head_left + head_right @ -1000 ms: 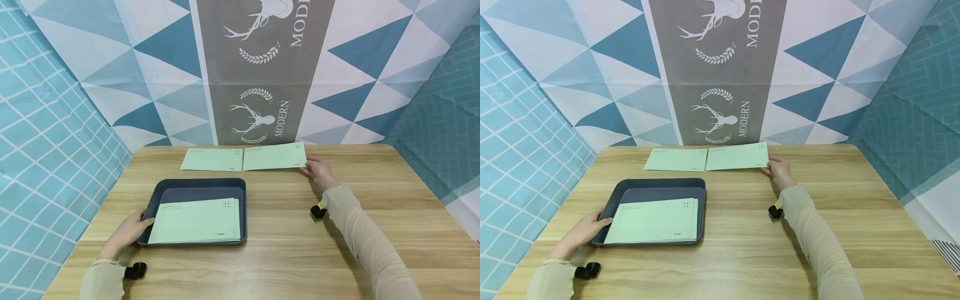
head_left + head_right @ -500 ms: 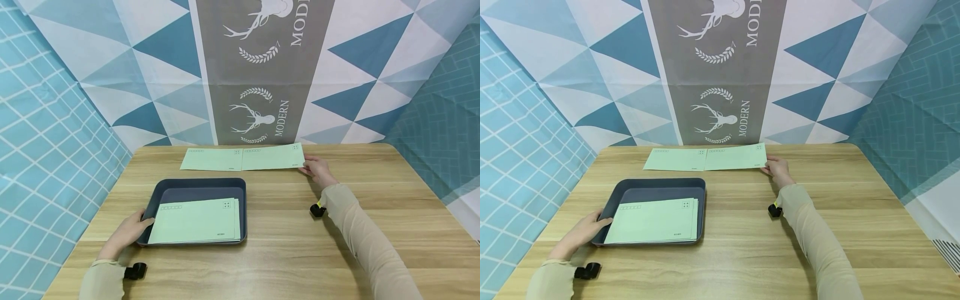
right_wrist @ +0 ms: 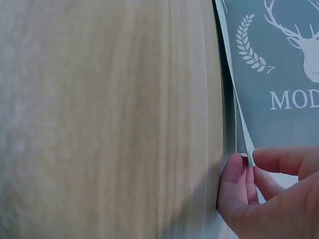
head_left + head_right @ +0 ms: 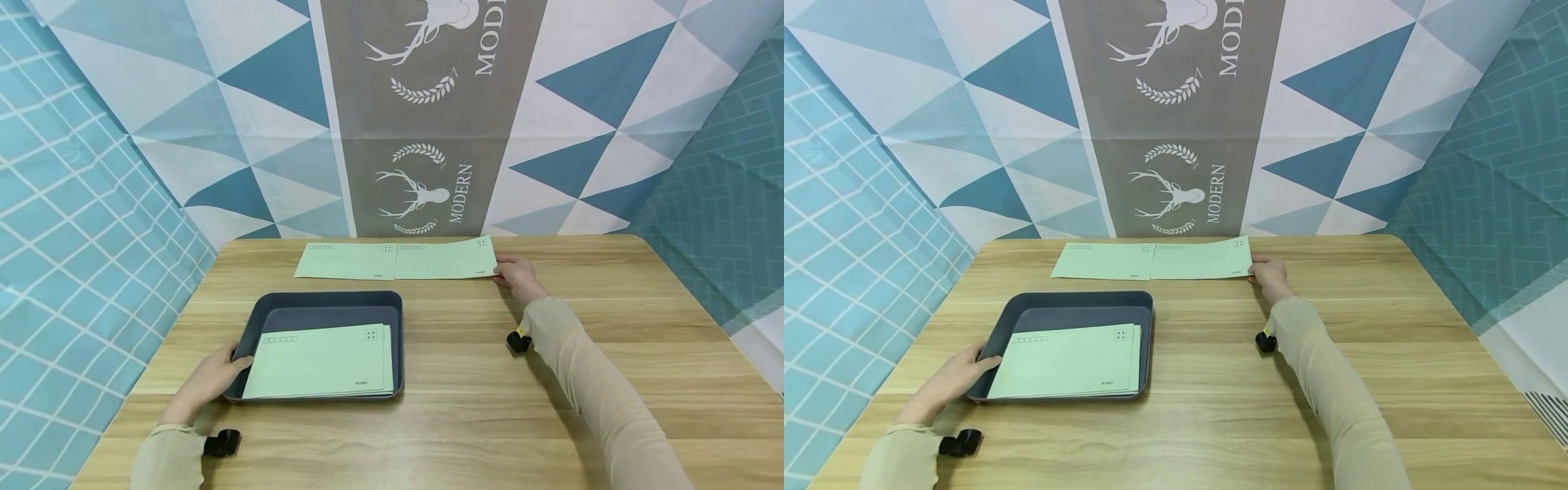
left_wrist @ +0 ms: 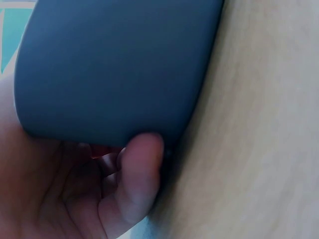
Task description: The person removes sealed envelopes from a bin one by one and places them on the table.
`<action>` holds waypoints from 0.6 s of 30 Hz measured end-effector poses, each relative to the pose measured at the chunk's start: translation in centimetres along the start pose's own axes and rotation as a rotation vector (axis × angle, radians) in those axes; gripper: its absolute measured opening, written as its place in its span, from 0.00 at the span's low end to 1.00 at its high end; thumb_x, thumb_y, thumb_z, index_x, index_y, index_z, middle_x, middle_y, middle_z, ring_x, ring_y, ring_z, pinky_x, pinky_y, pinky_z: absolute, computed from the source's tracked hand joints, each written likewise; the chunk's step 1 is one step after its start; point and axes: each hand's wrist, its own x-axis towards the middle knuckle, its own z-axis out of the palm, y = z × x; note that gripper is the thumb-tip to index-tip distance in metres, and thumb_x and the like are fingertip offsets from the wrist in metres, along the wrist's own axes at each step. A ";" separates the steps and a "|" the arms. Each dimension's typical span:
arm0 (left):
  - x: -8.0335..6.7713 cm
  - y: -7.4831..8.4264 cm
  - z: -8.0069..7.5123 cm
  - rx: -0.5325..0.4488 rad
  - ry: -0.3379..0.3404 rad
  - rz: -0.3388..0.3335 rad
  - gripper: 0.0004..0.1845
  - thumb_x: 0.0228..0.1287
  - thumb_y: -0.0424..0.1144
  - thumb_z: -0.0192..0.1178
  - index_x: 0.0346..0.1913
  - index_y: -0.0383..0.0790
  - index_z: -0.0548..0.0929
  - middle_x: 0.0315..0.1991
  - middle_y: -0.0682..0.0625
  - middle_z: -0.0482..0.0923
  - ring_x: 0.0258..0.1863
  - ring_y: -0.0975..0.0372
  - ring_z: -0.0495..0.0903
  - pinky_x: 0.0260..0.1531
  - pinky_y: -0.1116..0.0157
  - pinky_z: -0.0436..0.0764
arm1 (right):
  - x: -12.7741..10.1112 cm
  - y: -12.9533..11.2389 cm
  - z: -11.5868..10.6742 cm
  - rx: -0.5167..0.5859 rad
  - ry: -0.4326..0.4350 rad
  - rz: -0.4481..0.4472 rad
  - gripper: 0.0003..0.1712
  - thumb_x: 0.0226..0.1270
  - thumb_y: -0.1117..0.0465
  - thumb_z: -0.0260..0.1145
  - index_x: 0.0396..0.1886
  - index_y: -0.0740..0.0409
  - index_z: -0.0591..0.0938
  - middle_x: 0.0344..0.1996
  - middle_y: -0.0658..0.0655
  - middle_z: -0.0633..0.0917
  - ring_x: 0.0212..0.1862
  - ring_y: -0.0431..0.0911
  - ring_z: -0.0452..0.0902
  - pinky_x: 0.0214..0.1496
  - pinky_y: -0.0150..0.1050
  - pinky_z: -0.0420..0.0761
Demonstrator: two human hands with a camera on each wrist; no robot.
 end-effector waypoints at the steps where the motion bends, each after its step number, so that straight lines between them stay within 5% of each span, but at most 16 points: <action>1: 0.0 0.0 0.0 -0.001 0.000 0.001 0.34 0.70 0.50 0.41 0.63 0.19 0.55 0.59 0.22 0.60 0.57 0.34 0.62 0.51 0.43 0.67 | 0.0 0.0 0.0 -0.010 -0.002 -0.004 0.28 0.60 0.74 0.50 0.63 0.64 0.67 0.61 0.63 0.68 0.33 0.36 0.73 0.39 0.26 0.78; 9: -0.1 0.0 -0.1 -0.010 0.000 0.004 0.33 0.70 0.49 0.41 0.62 0.20 0.57 0.57 0.23 0.62 0.55 0.35 0.65 0.49 0.44 0.69 | -0.2 -0.4 0.2 -0.103 -0.002 0.009 0.28 0.62 0.70 0.51 0.64 0.65 0.64 0.64 0.62 0.65 0.33 0.37 0.70 0.49 0.31 0.73; 18: 0.0 0.1 -0.1 -0.003 -0.008 0.008 0.35 0.70 0.50 0.41 0.62 0.19 0.55 0.59 0.22 0.59 0.57 0.33 0.61 0.51 0.43 0.67 | -0.5 -1.1 0.6 -0.090 0.006 0.053 0.28 0.63 0.67 0.50 0.63 0.72 0.61 0.58 0.60 0.64 0.51 0.45 0.63 0.61 0.37 0.67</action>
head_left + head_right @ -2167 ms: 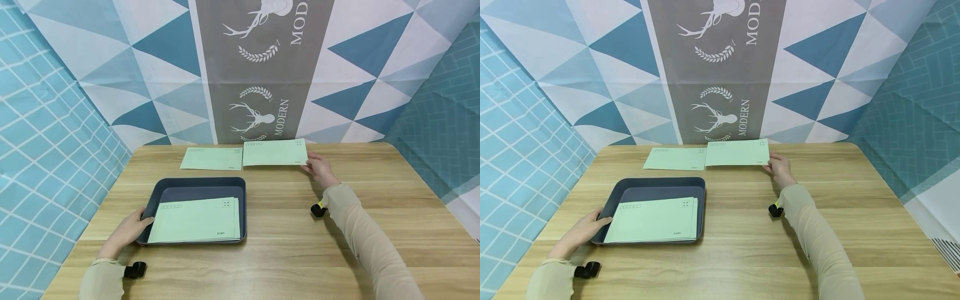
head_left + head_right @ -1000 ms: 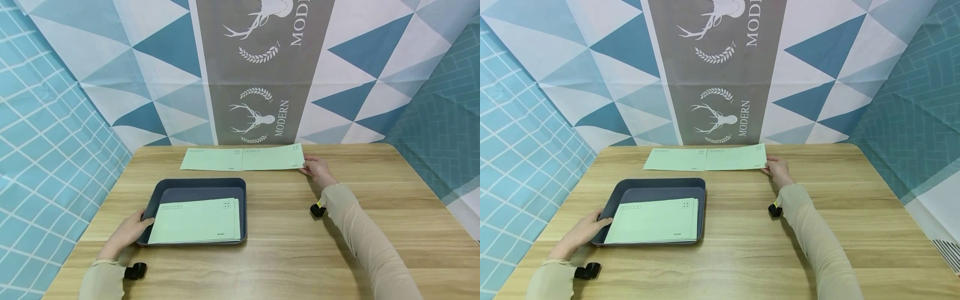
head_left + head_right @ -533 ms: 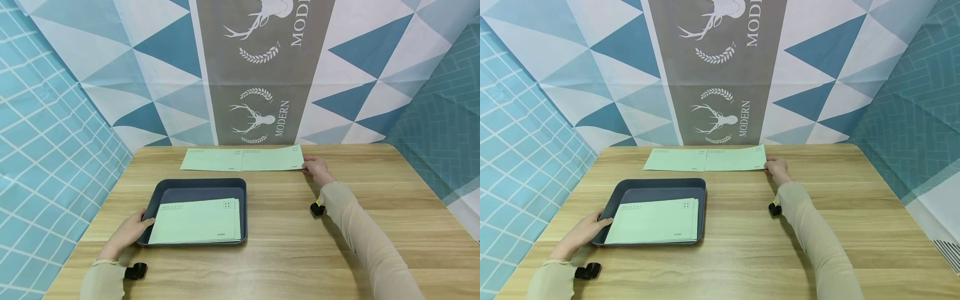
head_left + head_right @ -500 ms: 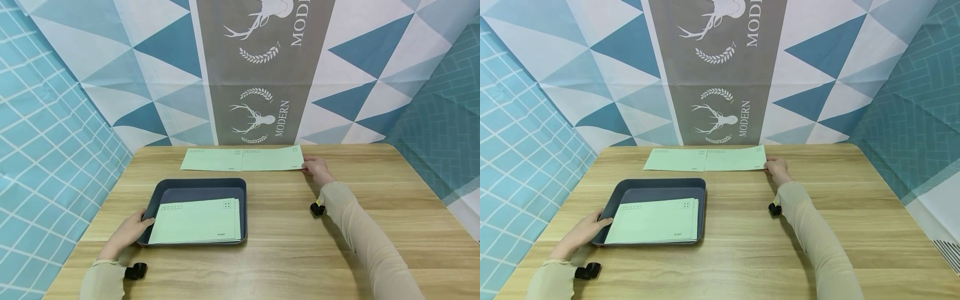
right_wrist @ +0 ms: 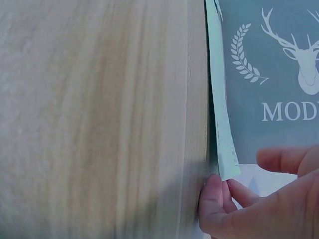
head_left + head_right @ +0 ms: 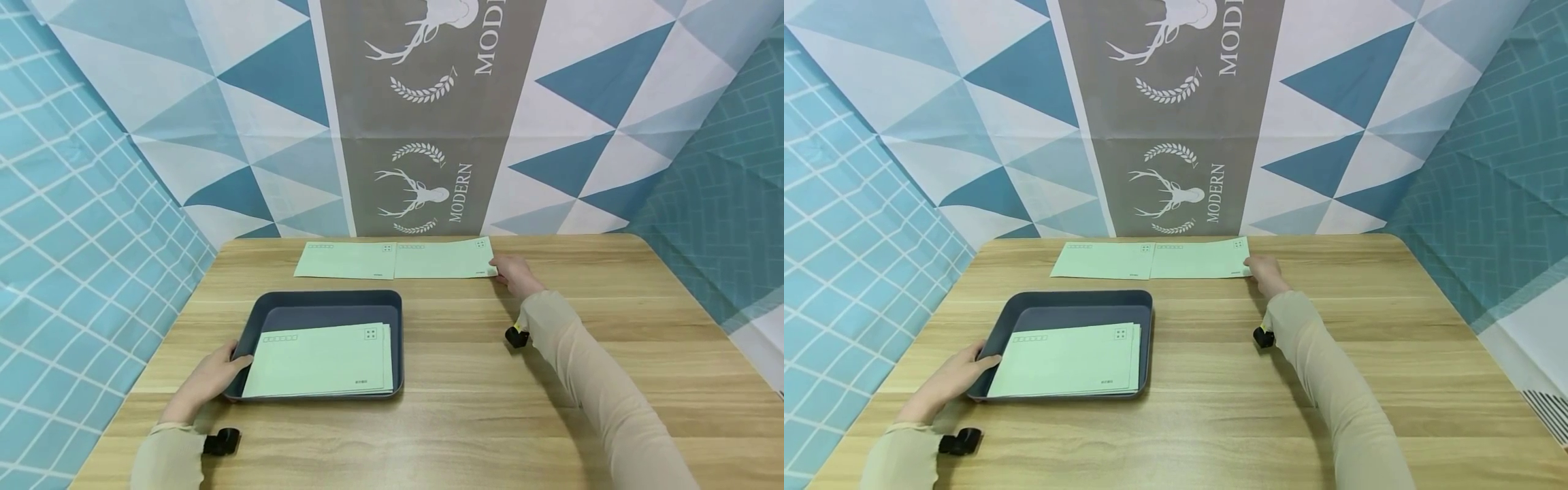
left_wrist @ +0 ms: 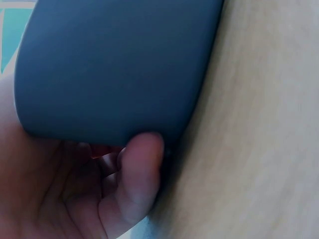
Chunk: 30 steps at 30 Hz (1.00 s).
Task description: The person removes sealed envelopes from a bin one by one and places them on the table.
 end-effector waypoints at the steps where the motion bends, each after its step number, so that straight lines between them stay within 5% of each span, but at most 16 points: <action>1: 0.0 0.0 0.0 0.001 -0.003 -0.002 0.35 0.70 0.50 0.40 0.63 0.18 0.55 0.59 0.22 0.58 0.57 0.33 0.61 0.51 0.42 0.66 | 0.0 -0.1 0.0 0.007 -0.002 0.002 0.28 0.63 0.67 0.50 0.62 0.72 0.61 0.55 0.59 0.64 0.50 0.45 0.62 0.61 0.37 0.67; 14: 0.1 0.2 -0.1 0.003 0.010 -0.003 0.33 0.70 0.49 0.41 0.62 0.20 0.57 0.58 0.23 0.62 0.55 0.35 0.65 0.49 0.44 0.69 | -0.2 -0.3 -0.1 -0.074 -0.004 -0.014 0.02 0.63 0.65 0.52 0.32 0.61 0.69 0.23 0.49 0.67 0.25 0.39 0.65 0.38 0.29 0.72; 17: 0.1 0.1 -0.1 0.006 0.012 -0.002 0.34 0.70 0.50 0.41 0.62 0.20 0.57 0.58 0.23 0.61 0.56 0.35 0.64 0.50 0.44 0.68 | -0.5 -0.3 -0.2 -0.095 -0.023 -0.033 0.05 0.63 0.65 0.52 0.35 0.64 0.70 0.15 0.47 0.65 0.19 0.37 0.63 0.34 0.29 0.71; 20: 0.1 0.2 -0.1 0.009 0.009 0.002 0.34 0.70 0.50 0.41 0.63 0.19 0.55 0.59 0.23 0.59 0.57 0.34 0.62 0.51 0.43 0.67 | -0.9 -0.4 -0.2 -0.162 -0.031 -0.050 0.18 0.63 0.63 0.52 0.50 0.69 0.69 0.18 0.49 0.66 0.16 0.38 0.60 0.32 0.31 0.70; 23: 0.0 0.2 -0.1 0.010 0.009 0.008 0.34 0.70 0.49 0.41 0.63 0.19 0.55 0.59 0.22 0.59 0.57 0.34 0.62 0.51 0.43 0.67 | -1.6 -0.7 0.0 -0.323 -0.035 -0.092 0.31 0.65 0.59 0.50 0.64 0.72 0.60 0.39 0.63 0.76 0.33 0.48 0.74 0.47 0.41 0.74; 26: -0.1 0.2 -0.1 0.011 0.010 0.007 0.34 0.70 0.49 0.41 0.63 0.19 0.56 0.59 0.22 0.59 0.57 0.33 0.62 0.51 0.43 0.67 | -2.2 -1.0 0.7 -0.498 -0.009 -0.172 0.33 0.65 0.56 0.47 0.66 0.70 0.58 0.61 0.69 0.65 0.60 0.60 0.62 0.64 0.51 0.60; 27: -0.1 0.2 -0.1 0.012 0.012 0.009 0.34 0.70 0.49 0.41 0.62 0.19 0.56 0.58 0.22 0.60 0.56 0.34 0.62 0.51 0.43 0.67 | -2.5 -1.1 1.0 -0.553 0.010 -0.217 0.33 0.65 0.56 0.47 0.65 0.70 0.60 0.64 0.69 0.62 0.65 0.62 0.53 0.67 0.53 0.55; 30: -0.1 0.1 0.0 0.015 0.014 0.008 0.33 0.70 0.49 0.41 0.62 0.20 0.57 0.58 0.23 0.61 0.56 0.34 0.63 0.50 0.43 0.67 | -3.2 -1.3 2.0 -0.659 0.070 -0.370 0.30 0.63 0.56 0.49 0.61 0.69 0.66 0.61 0.70 0.67 0.64 0.65 0.53 0.66 0.56 0.50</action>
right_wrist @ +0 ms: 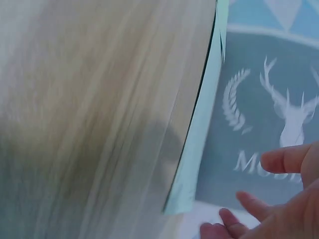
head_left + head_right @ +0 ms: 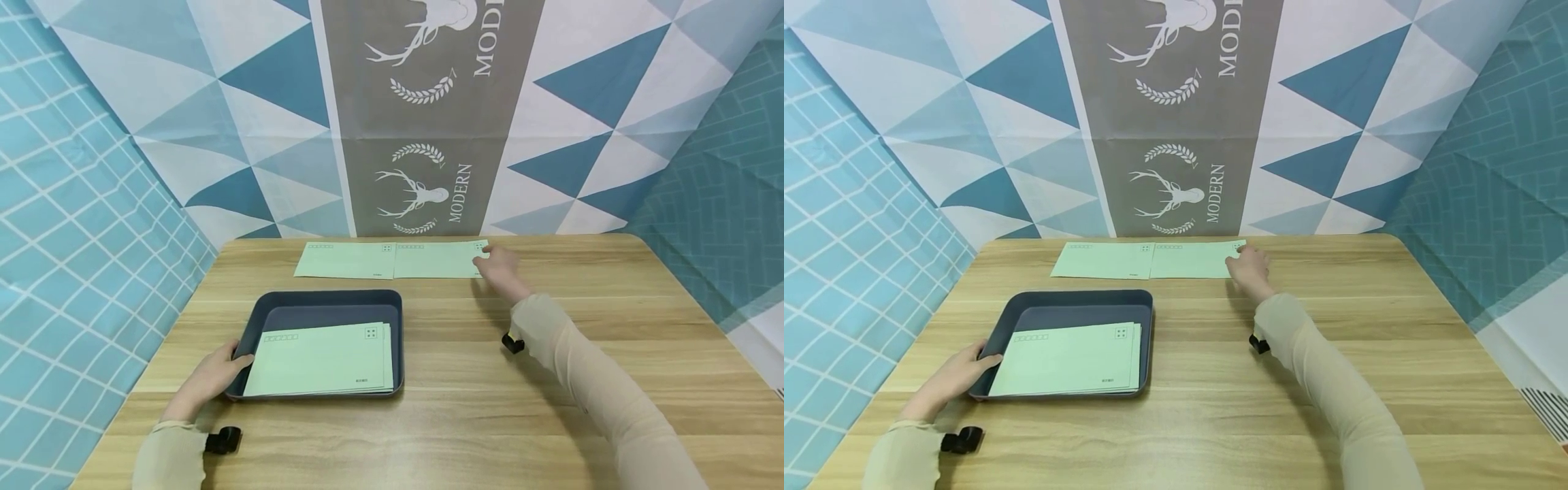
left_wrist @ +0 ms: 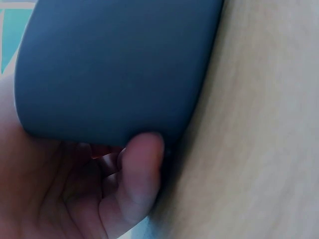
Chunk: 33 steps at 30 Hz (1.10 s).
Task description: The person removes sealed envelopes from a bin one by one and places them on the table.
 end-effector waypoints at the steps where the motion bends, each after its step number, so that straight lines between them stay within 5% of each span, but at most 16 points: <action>1: 0.0 0.0 0.0 0.002 0.001 0.001 0.33 0.70 0.49 0.41 0.62 0.20 0.57 0.58 0.23 0.61 0.56 0.34 0.63 0.50 0.43 0.68 | -0.2 -0.4 0.2 -0.035 0.035 -0.048 0.28 0.63 0.56 0.50 0.59 0.69 0.68 0.59 0.70 0.69 0.62 0.65 0.56 0.65 0.56 0.51; 7: -0.1 0.0 0.1 -0.008 -0.004 -0.004 0.34 0.70 0.49 0.41 0.62 0.19 0.57 0.58 0.23 0.61 0.56 0.34 0.63 0.50 0.43 0.68 | -2.3 -2.7 1.4 -0.020 0.114 -0.253 0.22 0.61 0.60 0.55 0.53 0.69 0.74 0.51 0.69 0.75 0.56 0.62 0.65 0.61 0.54 0.59; 22: 0.1 -0.1 0.1 -0.008 -0.002 0.001 0.34 0.70 0.49 0.41 0.62 0.19 0.56 0.58 0.22 0.61 0.56 0.34 0.63 0.51 0.43 0.67 | -7.5 -6.8 5.8 0.031 -0.047 -0.511 0.15 0.62 0.63 0.58 0.48 0.61 0.77 0.44 0.56 0.77 0.47 0.47 0.75 0.50 0.41 0.75; 29: 0.1 -0.1 0.1 -0.020 0.000 0.007 0.33 0.70 0.49 0.41 0.62 0.19 0.56 0.58 0.22 0.61 0.56 0.35 0.64 0.51 0.44 0.68 | -8.8 -8.0 7.2 -0.123 -0.135 -0.710 0.11 0.61 0.63 0.59 0.42 0.59 0.81 0.37 0.51 0.82 0.39 0.40 0.77 0.41 0.32 0.77; 33: 0.1 0.0 0.1 -0.017 0.001 0.010 0.33 0.70 0.48 0.41 0.62 0.19 0.56 0.58 0.22 0.61 0.55 0.35 0.64 0.50 0.44 0.68 | -9.1 -8.3 7.9 -0.207 -0.175 -0.791 0.12 0.62 0.62 0.60 0.44 0.60 0.81 0.41 0.53 0.82 0.42 0.42 0.78 0.45 0.34 0.77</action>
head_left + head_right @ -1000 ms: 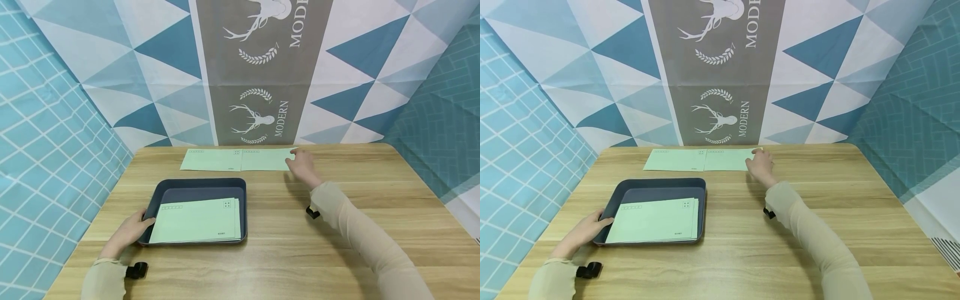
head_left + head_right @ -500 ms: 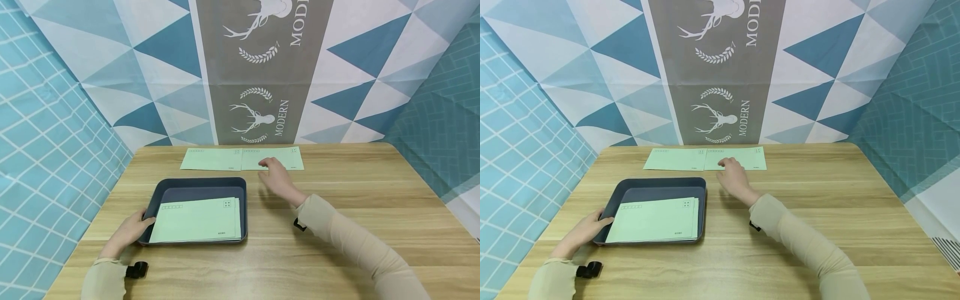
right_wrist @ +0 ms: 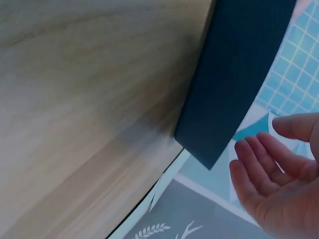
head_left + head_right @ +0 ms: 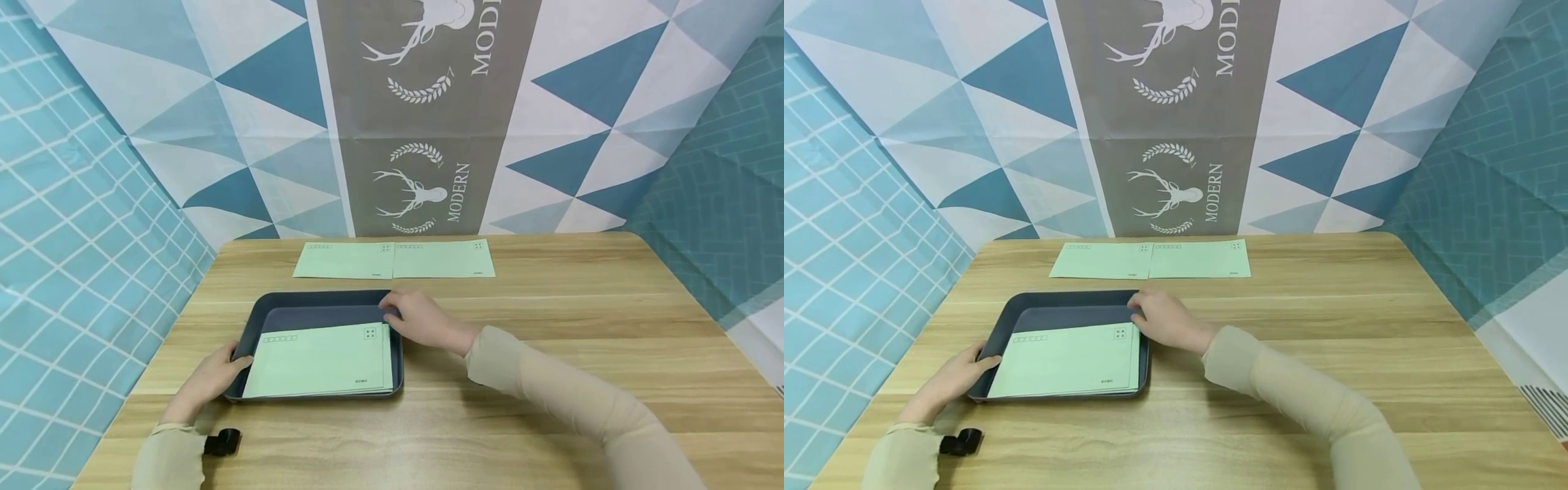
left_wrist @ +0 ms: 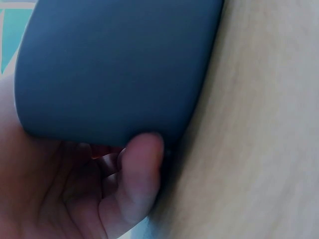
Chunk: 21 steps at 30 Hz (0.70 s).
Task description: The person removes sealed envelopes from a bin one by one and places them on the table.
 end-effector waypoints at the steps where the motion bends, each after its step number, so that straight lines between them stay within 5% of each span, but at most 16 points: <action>1: 0.0 0.0 0.0 0.001 0.000 -0.001 0.33 0.70 0.48 0.41 0.62 0.19 0.56 0.58 0.22 0.61 0.56 0.34 0.64 0.50 0.44 0.68 | 0.0 -0.1 0.2 -0.007 -0.020 -0.011 0.13 0.62 0.62 0.60 0.45 0.60 0.81 0.42 0.54 0.82 0.45 0.43 0.77 0.47 0.34 0.77; 6: -0.1 0.1 0.0 0.008 0.001 -0.001 0.33 0.69 0.48 0.41 0.62 0.19 0.57 0.58 0.22 0.61 0.55 0.34 0.64 0.50 0.44 0.68 | 0.0 -0.7 1.1 -0.048 -0.130 -0.029 0.19 0.63 0.59 0.60 0.51 0.62 0.78 0.49 0.57 0.78 0.51 0.45 0.75 0.52 0.36 0.76; 13: -0.2 0.0 0.0 0.004 0.004 0.002 0.32 0.70 0.49 0.42 0.62 0.20 0.58 0.57 0.23 0.63 0.55 0.35 0.65 0.49 0.44 0.69 | 0.0 -1.0 2.0 -0.149 -0.275 -0.001 0.37 0.58 0.41 0.61 0.59 0.62 0.71 0.56 0.57 0.73 0.57 0.47 0.69 0.60 0.39 0.69; 21: -0.1 0.0 0.0 -0.001 0.000 -0.004 0.33 0.70 0.49 0.41 0.62 0.20 0.57 0.58 0.23 0.62 0.56 0.35 0.64 0.51 0.44 0.68 | -0.1 -1.2 2.2 -0.219 -0.328 -0.027 0.48 0.54 0.34 0.60 0.64 0.65 0.65 0.60 0.59 0.69 0.63 0.49 0.63 0.66 0.43 0.61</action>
